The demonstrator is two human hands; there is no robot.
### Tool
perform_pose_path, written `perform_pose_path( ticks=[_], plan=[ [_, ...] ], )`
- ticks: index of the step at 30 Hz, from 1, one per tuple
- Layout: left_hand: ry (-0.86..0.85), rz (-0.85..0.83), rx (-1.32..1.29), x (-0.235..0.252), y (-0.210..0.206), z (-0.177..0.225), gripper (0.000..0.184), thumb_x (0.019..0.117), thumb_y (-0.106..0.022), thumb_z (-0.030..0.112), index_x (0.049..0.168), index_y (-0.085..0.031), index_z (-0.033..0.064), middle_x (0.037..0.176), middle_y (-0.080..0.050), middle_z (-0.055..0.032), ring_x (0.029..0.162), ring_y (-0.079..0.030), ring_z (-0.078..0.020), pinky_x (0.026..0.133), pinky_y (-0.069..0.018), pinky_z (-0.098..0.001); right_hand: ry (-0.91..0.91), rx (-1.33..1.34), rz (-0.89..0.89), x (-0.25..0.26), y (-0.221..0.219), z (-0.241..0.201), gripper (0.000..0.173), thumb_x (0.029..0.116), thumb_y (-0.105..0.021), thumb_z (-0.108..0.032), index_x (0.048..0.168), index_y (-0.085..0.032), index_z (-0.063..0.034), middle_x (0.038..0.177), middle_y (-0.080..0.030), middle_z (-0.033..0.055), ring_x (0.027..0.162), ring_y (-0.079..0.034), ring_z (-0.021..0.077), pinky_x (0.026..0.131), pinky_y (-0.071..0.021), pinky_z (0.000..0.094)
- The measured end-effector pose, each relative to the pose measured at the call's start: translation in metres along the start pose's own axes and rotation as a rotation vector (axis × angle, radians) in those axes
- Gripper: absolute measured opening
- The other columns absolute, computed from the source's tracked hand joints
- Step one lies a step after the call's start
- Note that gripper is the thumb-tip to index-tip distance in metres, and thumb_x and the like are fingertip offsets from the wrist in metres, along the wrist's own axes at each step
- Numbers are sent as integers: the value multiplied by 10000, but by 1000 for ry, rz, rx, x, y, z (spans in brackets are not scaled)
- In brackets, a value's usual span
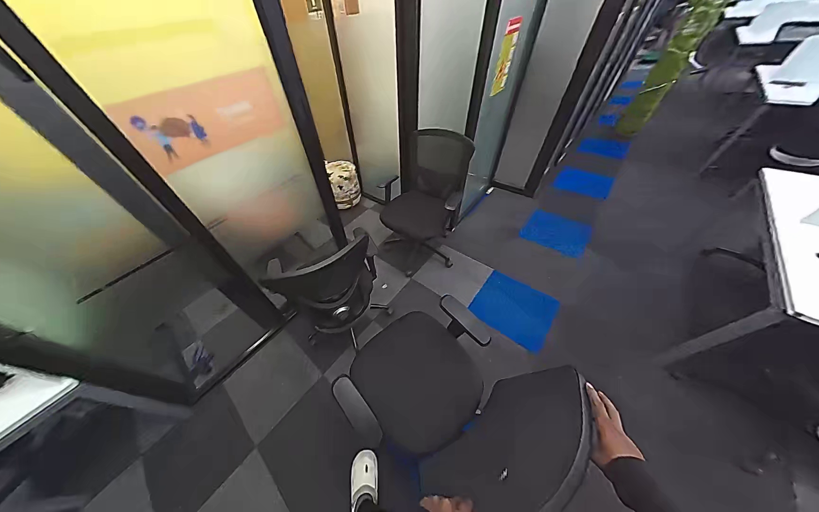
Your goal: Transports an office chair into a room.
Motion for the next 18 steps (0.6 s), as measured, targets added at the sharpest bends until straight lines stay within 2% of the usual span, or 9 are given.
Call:
perform_pose_path(
  ticks=[2, 3, 4, 5, 8, 11, 13, 16, 18],
  plan=[
    [102, 75, -70, 0, -13, 13, 712, 945, -726, 226, 1572, -415, 98, 1516, -540, -198, 1347, -561, -428, 1092, -447, -650, 54, -7, 14, 12, 1, -8, 1323, 565, -954, 31, 1654, -222, -144, 1694, -144, 273, 1350, -505, 549, 899, -544, 706],
    [159, 94, -93, -1, -16, 18, 690, 948, -712, 202, 1568, -425, 101, 1508, -549, -197, 1346, -561, -433, 1091, -448, -651, 92, -7, 28, 18, 1, -12, 1244, 606, -926, 46, 1642, -266, -148, 1690, -156, 277, 1357, -493, 558, 920, -535, 707],
    [214, 102, -106, -2, -19, 23, 670, 938, -715, 186, 1549, -453, 99, 1476, -573, -210, 1334, -566, -444, 1079, -454, -656, 140, 0, 43, 21, 2, -16, 1129, 656, -888, 71, 1618, -333, -136, 1680, -185, 290, 1382, -460, 566, 976, -503, 704],
    [263, 97, -120, -5, -23, 25, 652, 933, -722, 180, 1533, -478, 100, 1457, -589, -213, 1333, -567, -443, 1080, -455, -652, 195, -9, 52, 21, 1, -18, 1044, 670, -863, 83, 1584, -404, -125, 1665, -220, 302, 1411, -424, 567, 1031, -469, 697],
    [354, 103, -152, -13, -24, 24, 658, 882, -774, 172, 1493, -538, 103, 1429, -605, -222, 1333, -561, -442, 1087, -448, -653, 318, -30, 21, 21, 3, -20, 928, 639, -897, 43, 1482, -554, -134, 1644, -248, 327, 1475, -342, 544, 1108, -418, 680],
    [444, 134, -142, -27, -28, 14, 649, 848, -794, 209, 1455, -583, 116, 1422, -613, -210, 1337, -558, -424, 1092, -447, -635, 446, -25, -25, 19, 1, -18, 908, 541, -937, 21, 1389, -642, -116, 1634, -266, 333, 1480, -337, 534, 1140, -403, 650],
    [507, 158, -157, -34, -33, 0, 600, 862, -769, 182, 1438, -603, 136, 1417, -619, -205, 1336, -562, -420, 1091, -453, -629, 502, 38, 14, 18, -10, -8, 843, 512, -943, 16, 1310, -688, -78, 1616, -334, 306, 1432, -420, 528, 1090, -454, 652],
    [584, 191, -214, -39, -41, -15, 565, 887, -737, 142, 1437, -613, 176, 1428, -614, -195, 1354, -546, -414, 1104, -448, -617, 453, 108, 40, 16, -17, 1, 717, 591, -923, -11, 1267, -686, -42, 1580, -420, 262, 1338, -543, 493, 958, -544, 647],
    [611, 218, -249, -44, -46, -22, 562, 883, -736, 151, 1431, -620, 194, 1420, -621, -189, 1343, -560, -403, 1087, -466, -615, 440, 86, -4, 19, -17, 0, 661, 607, -920, -36, 1227, -692, -27, 1538, -482, 239, 1314, -572, 461, 943, -555, 634]
  ],
)
Point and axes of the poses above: each hand's wrist, its own x-axis towards the middle knuckle, its own y-axis out of the back of the hand, z = x × y, the point moved 1 cm from there along x, towards the middle knuckle
